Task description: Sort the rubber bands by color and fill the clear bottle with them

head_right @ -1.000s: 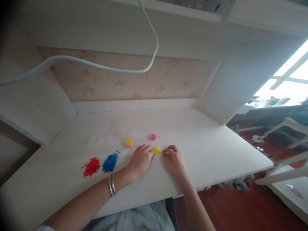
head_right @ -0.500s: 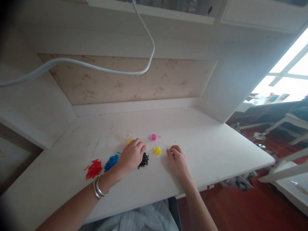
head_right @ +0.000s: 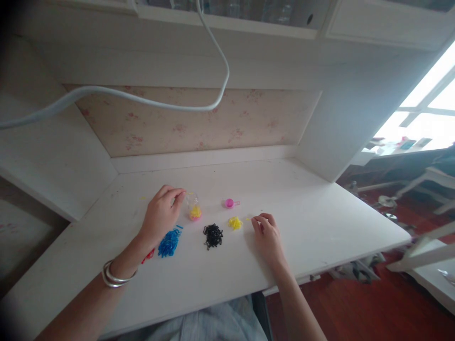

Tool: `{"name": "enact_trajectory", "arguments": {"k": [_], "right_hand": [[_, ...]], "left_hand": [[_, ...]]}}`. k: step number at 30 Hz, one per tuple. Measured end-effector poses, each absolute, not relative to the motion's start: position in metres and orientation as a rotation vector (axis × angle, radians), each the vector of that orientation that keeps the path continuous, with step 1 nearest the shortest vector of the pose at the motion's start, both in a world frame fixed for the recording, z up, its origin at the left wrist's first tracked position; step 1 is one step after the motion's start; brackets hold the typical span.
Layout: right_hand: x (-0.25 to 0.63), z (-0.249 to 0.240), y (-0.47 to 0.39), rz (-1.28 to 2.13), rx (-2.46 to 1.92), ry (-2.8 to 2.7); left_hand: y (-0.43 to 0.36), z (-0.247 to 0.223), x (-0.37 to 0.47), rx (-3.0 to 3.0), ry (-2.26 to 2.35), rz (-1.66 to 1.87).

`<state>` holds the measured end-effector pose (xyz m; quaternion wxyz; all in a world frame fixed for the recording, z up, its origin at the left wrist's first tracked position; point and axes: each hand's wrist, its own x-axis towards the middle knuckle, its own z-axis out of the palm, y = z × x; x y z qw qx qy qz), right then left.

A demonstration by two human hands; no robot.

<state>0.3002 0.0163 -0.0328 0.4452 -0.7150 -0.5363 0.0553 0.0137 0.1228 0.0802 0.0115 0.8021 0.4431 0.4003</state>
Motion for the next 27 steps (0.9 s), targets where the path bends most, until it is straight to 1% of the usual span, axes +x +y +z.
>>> {"name": "enact_trajectory", "arguments": {"k": [6,10,13,18,23,27], "right_hand": [[0.302,-0.034,0.017,0.13,-1.788,-1.309],[0.293,-0.027,0.017,0.143,-1.775,-1.266],[0.274,-0.011,0.021,0.189,-1.686,-1.261],[0.228,0.028,0.043,0.245,-1.494,-1.356],[0.194,0.062,0.072,0.208,-1.43,-1.498],[0.179,0.077,0.091,0.092,-1.42,-1.637]], "left_hand": [[0.128,0.072,0.015,2.563,1.435,1.126],[0.127,0.071,0.014,2.567,1.41,1.082],[0.126,0.071,0.011,2.52,1.396,1.13],[0.112,0.068,0.0,2.416,1.339,1.187],[0.092,0.049,-0.016,2.287,1.291,1.072],[0.084,0.032,-0.024,2.228,1.289,0.978]]}}
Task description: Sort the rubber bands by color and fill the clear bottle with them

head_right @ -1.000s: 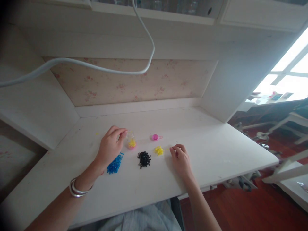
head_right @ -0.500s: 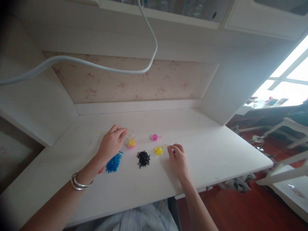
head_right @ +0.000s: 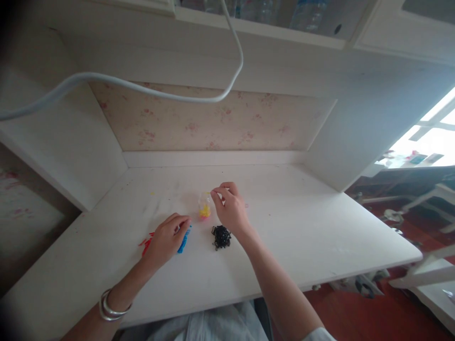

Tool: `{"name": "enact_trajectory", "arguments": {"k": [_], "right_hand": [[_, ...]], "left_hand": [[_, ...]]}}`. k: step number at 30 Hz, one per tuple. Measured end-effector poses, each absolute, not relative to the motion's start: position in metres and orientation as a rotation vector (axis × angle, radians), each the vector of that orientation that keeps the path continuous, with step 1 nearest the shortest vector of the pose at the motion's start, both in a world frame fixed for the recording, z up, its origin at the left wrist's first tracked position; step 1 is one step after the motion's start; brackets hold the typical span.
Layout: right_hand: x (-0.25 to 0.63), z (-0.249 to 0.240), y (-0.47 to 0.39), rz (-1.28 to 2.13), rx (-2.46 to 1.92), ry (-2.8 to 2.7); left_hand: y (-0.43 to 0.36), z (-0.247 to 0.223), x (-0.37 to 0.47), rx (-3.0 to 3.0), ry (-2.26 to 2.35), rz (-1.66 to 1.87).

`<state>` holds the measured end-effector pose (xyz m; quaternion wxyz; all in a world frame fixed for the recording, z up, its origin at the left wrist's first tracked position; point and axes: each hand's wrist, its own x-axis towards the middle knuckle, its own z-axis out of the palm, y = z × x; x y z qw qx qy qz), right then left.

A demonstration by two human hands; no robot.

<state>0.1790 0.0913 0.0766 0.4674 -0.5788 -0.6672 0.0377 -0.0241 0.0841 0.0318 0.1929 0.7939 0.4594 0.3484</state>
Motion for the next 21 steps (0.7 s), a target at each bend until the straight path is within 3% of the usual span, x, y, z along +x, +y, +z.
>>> {"name": "enact_trajectory", "arguments": {"k": [11,21], "right_hand": [[0.162,0.082,0.103,-0.244,-1.507,-1.934],[0.204,0.063,0.095,-0.026,-1.569,-1.659]], "left_hand": [[0.084,0.021,-0.029,2.196,1.282,0.945],[0.079,0.023,-0.021,2.269,1.276,0.842]]}}
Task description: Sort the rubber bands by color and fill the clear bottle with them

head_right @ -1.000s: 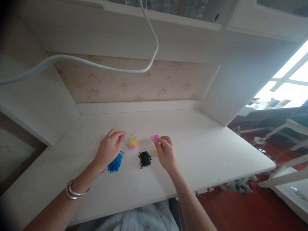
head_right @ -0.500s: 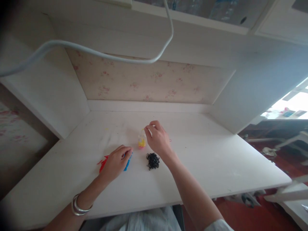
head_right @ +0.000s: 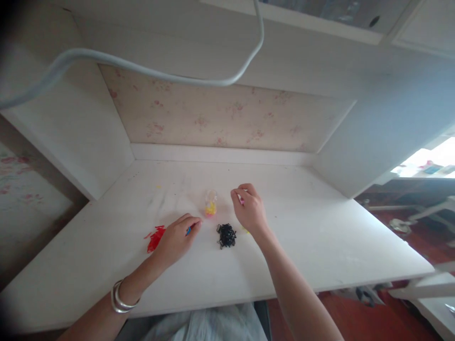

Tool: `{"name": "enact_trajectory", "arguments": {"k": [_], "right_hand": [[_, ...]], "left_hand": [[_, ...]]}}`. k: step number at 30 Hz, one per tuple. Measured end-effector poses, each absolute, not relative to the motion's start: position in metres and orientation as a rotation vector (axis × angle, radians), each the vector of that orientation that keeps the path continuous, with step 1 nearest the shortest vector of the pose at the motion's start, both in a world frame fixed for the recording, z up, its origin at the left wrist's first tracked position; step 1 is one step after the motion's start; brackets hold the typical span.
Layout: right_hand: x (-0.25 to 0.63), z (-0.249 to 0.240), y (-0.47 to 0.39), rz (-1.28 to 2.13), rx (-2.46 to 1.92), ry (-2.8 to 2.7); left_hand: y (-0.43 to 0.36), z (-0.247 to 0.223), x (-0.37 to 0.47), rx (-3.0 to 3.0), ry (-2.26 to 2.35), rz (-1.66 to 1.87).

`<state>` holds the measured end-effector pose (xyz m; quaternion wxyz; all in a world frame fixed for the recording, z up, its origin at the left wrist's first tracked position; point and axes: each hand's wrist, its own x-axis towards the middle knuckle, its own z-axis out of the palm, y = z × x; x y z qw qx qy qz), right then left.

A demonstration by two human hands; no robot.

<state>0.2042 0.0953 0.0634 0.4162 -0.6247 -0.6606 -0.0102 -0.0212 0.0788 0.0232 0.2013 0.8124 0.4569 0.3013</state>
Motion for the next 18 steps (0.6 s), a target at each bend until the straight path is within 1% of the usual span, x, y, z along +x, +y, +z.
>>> {"name": "enact_trajectory", "arguments": {"k": [5,10,14,18], "right_hand": [[0.253,0.02,0.071,0.075,-1.737,-1.533],[0.287,-0.022,0.042,0.192,-1.864,-1.525],[0.291,-0.034,0.029,0.26,-1.852,-1.605],[0.289,-0.035,0.028,0.192,-1.814,-1.68]], "left_hand": [[0.073,0.025,-0.001,2.408,1.218,0.7],[0.07,0.024,0.032,2.584,1.097,0.594],[0.073,0.021,0.062,2.686,1.043,0.534],[0.078,0.019,0.087,2.756,1.089,0.5]]}}
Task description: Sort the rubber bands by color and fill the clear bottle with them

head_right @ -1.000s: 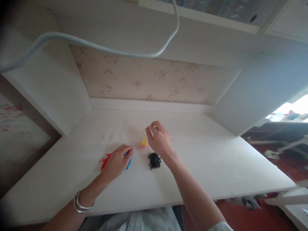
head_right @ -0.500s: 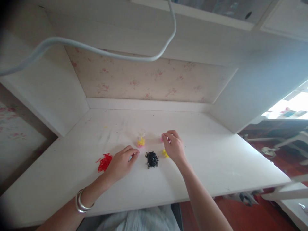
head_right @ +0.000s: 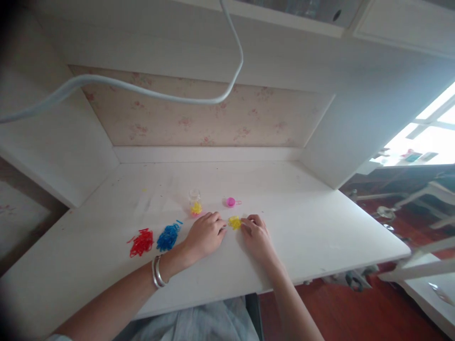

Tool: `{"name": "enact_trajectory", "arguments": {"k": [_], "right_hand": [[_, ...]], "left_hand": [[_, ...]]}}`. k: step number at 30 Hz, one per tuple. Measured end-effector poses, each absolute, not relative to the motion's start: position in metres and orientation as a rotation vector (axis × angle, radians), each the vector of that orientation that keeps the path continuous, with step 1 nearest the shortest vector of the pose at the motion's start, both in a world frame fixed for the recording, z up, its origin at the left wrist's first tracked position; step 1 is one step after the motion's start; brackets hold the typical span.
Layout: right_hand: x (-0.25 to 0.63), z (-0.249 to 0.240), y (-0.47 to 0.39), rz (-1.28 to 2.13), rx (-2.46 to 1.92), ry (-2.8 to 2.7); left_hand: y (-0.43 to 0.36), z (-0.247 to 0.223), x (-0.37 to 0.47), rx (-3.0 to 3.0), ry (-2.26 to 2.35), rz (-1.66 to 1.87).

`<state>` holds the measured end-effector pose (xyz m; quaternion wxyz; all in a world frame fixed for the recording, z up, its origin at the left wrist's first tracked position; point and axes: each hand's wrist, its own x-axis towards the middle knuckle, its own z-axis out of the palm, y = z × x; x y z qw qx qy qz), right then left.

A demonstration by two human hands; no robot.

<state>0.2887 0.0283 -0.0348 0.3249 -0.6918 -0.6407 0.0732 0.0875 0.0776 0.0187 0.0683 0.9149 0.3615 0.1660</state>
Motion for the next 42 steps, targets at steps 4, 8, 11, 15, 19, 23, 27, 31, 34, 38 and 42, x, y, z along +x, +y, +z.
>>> {"name": "enact_trajectory", "arguments": {"k": [4,8,11,15,19,23,27,31,34,38,42], "right_hand": [[0.29,-0.036,0.029,0.179,-1.773,-1.657],[0.291,-0.035,0.027,0.174,-1.771,-1.629],[0.29,-0.032,0.026,0.155,-1.776,-1.608],[0.288,-0.029,0.025,0.111,-1.797,-1.553],[0.288,-0.026,0.024,0.103,-1.803,-1.501],[0.288,-0.025,0.024,0.08,-1.817,-1.457],[0.29,-0.027,0.024,0.066,-1.813,-1.398],[0.292,-0.03,0.024,0.054,-1.769,-1.33],[0.29,-0.027,0.023,0.077,-1.735,-1.272],[0.278,-0.009,0.022,0.138,-1.646,-1.193],[0.251,0.028,0.031,0.143,-1.51,-1.294]], "left_hand": [[0.082,0.014,0.104,2.795,1.135,0.446],[0.086,0.01,0.112,2.804,1.18,0.424],[0.089,0.009,0.114,2.8,1.189,0.421],[0.094,0.008,0.114,2.807,1.172,0.407],[0.097,0.009,0.115,2.808,1.182,0.397],[0.097,0.011,0.115,2.813,1.185,0.406],[0.096,0.012,0.116,2.809,1.19,0.409],[0.096,0.012,0.118,2.806,1.179,0.39],[0.096,0.012,0.119,2.804,1.172,0.382],[0.095,0.013,0.119,2.799,1.166,0.396],[0.094,0.011,0.12,2.781,1.177,0.412]]}}
